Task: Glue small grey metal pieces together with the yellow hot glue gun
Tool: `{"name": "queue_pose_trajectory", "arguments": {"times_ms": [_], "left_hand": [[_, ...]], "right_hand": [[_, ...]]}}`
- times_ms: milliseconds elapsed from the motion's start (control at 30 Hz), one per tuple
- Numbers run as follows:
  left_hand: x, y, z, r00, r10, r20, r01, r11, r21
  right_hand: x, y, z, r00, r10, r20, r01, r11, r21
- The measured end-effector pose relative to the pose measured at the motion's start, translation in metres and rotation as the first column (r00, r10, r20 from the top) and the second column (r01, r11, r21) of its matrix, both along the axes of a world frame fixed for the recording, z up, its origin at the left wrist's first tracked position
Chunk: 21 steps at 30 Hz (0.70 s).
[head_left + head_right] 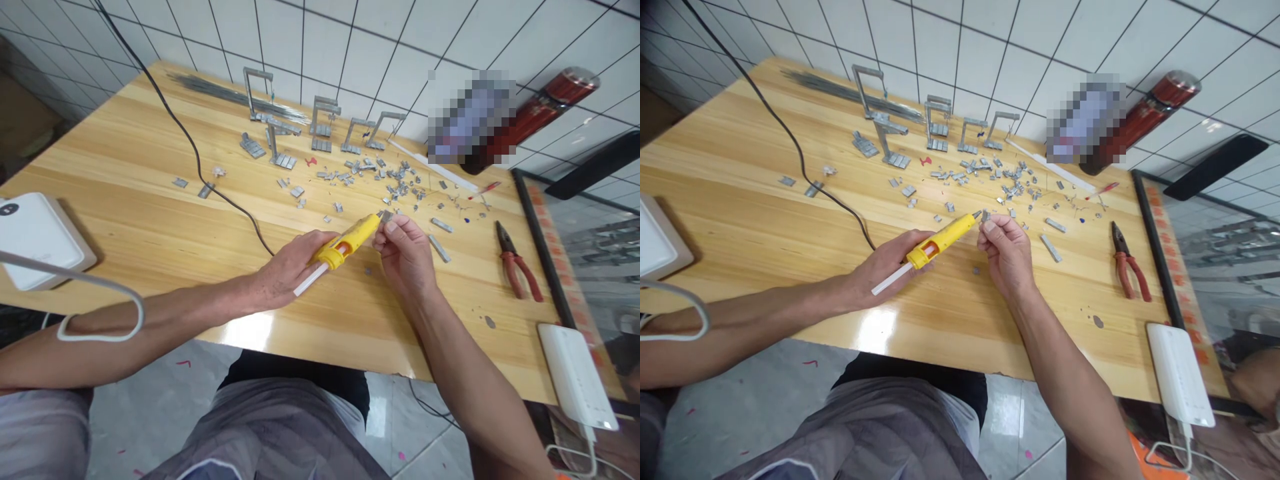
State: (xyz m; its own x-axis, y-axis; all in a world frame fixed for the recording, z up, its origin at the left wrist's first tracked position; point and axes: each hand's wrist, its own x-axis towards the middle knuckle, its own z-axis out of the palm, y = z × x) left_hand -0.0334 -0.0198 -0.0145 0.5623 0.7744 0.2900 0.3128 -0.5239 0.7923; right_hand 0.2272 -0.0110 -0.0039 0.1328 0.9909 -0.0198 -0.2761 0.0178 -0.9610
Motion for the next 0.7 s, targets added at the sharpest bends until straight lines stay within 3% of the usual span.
{"name": "queue_pose_trajectory", "arguments": {"times_ms": [300, 700], "left_hand": [[-0.0017, 0.0006, -0.001, 1.0, 0.012, -0.008, -0.012, 1.0, 0.016], [0.0007, -0.0004, 0.0015, 1.0, -0.009, 0.008, 0.008, 1.0, 0.012]], "right_hand": [[-0.0011, -0.0016, 0.0008, 0.999, 0.045, 0.016, -0.045, 0.999, 0.008], [-0.0006, 0.0001, -0.0003, 0.999, 0.006, 0.04, -0.007, 0.999, 0.043]]}}
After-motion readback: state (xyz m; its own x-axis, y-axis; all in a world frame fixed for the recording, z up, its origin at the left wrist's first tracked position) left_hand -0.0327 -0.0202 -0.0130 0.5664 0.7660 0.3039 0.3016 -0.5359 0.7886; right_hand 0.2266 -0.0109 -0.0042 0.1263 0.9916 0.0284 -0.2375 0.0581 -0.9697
